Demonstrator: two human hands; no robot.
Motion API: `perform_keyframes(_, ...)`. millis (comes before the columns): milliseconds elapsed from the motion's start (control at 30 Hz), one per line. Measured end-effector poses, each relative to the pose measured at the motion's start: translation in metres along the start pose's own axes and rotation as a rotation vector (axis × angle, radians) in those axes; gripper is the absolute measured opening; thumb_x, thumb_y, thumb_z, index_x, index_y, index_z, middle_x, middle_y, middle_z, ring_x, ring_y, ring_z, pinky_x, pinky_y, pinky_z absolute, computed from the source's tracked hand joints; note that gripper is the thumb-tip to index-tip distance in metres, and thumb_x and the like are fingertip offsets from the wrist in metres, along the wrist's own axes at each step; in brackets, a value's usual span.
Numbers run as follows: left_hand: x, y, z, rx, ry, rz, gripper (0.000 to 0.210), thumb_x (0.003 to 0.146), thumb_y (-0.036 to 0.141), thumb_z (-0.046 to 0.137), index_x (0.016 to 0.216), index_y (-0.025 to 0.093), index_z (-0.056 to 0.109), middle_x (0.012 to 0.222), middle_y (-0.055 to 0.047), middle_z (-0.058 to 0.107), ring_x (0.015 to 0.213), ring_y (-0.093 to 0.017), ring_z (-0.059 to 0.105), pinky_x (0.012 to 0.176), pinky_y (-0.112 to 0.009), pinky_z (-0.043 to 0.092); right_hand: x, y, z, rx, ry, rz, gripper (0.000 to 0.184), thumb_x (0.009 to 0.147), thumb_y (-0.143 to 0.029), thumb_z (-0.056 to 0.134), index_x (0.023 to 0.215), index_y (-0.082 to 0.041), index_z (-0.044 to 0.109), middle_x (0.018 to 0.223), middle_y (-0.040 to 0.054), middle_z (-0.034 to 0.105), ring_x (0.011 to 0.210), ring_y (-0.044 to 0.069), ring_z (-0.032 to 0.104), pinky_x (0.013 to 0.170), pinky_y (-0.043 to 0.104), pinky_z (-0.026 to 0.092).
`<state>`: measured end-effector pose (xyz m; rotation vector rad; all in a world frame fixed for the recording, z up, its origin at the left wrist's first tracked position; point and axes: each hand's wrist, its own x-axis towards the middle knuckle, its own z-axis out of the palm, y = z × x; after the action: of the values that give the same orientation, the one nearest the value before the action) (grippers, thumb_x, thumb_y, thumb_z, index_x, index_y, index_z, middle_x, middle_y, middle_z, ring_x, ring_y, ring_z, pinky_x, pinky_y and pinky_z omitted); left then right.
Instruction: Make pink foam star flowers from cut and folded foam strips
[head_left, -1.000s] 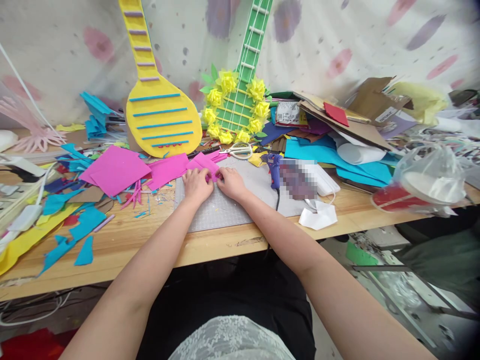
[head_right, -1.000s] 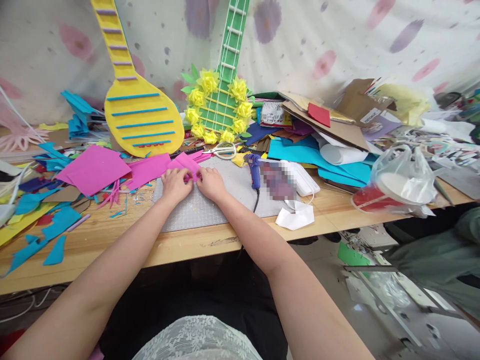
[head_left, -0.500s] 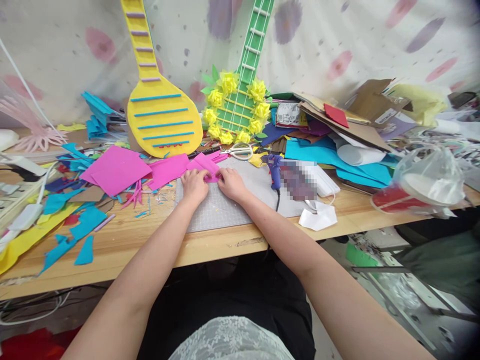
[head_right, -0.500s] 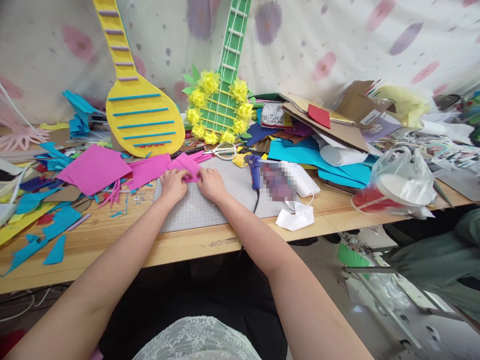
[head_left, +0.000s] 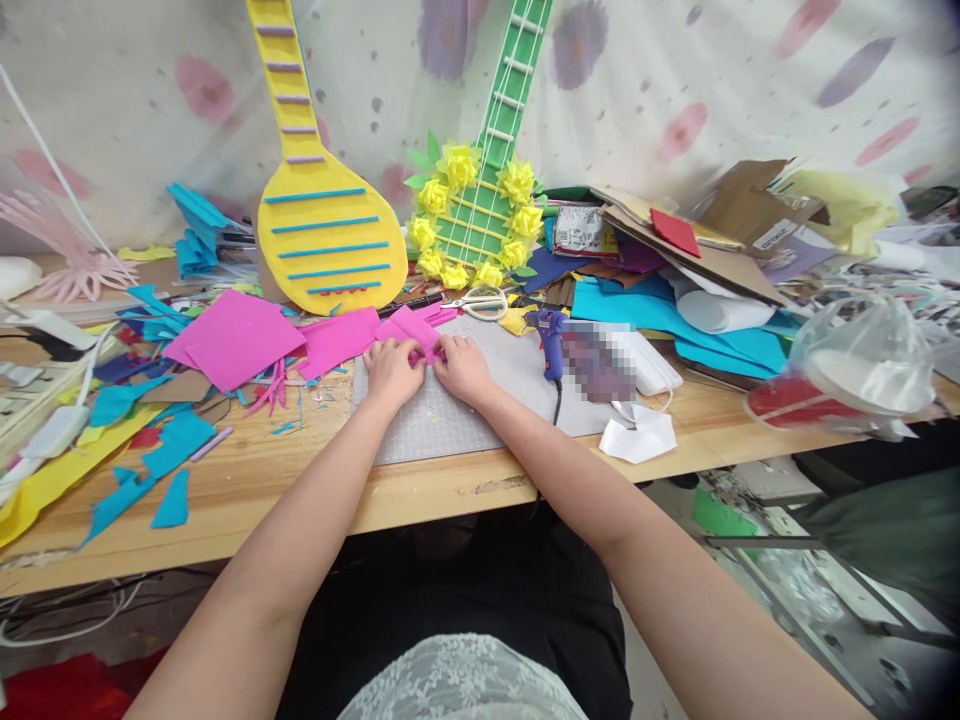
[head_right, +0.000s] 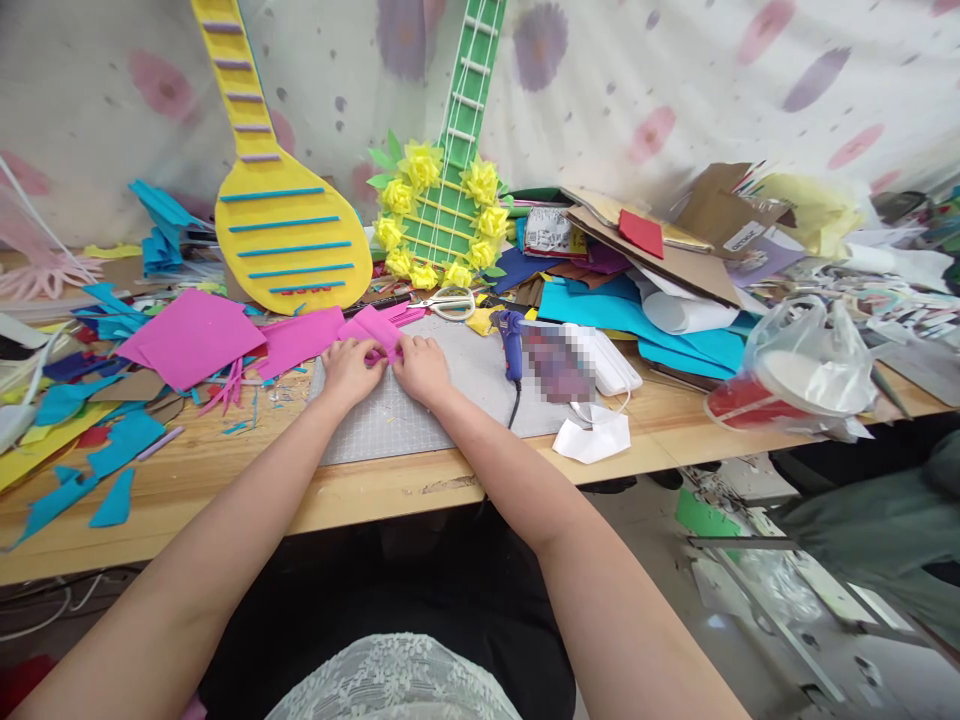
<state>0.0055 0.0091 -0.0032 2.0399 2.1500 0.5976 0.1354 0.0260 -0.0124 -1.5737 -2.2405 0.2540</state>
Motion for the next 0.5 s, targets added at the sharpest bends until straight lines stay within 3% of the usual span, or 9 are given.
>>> perform_keyframes(300,-0.001,-0.001,-0.001,-0.007,-0.025,-0.003,0.036,0.076,0.012,0.043,0.096,0.031,0.066,0.1,-0.007,0.062,0.106,-0.028,0.047,0.091,-0.043,0.031,0.001,0.005,-0.001,0.064,0.001,-0.046,0.027,0.084,-0.013,0.04,0.103,-0.014,0.059,0.103,0.0115,0.063,0.096,0.022,0.053,0.092,0.035,0.036)
perform_keyframes(500,0.0,-0.002,0.0,-0.031,-0.028,0.006,0.036,0.075,0.011,0.043,0.095,0.031,0.066,0.102,-0.006,0.062,0.107,-0.028,0.046,0.092,-0.043,0.03,0.003,0.017,-0.003,0.376,0.068,0.034,0.028,0.079,-0.012,0.04,0.101,-0.017,0.057,0.091,0.0034,0.063,0.084,0.014,0.055,0.082,0.029,0.043)
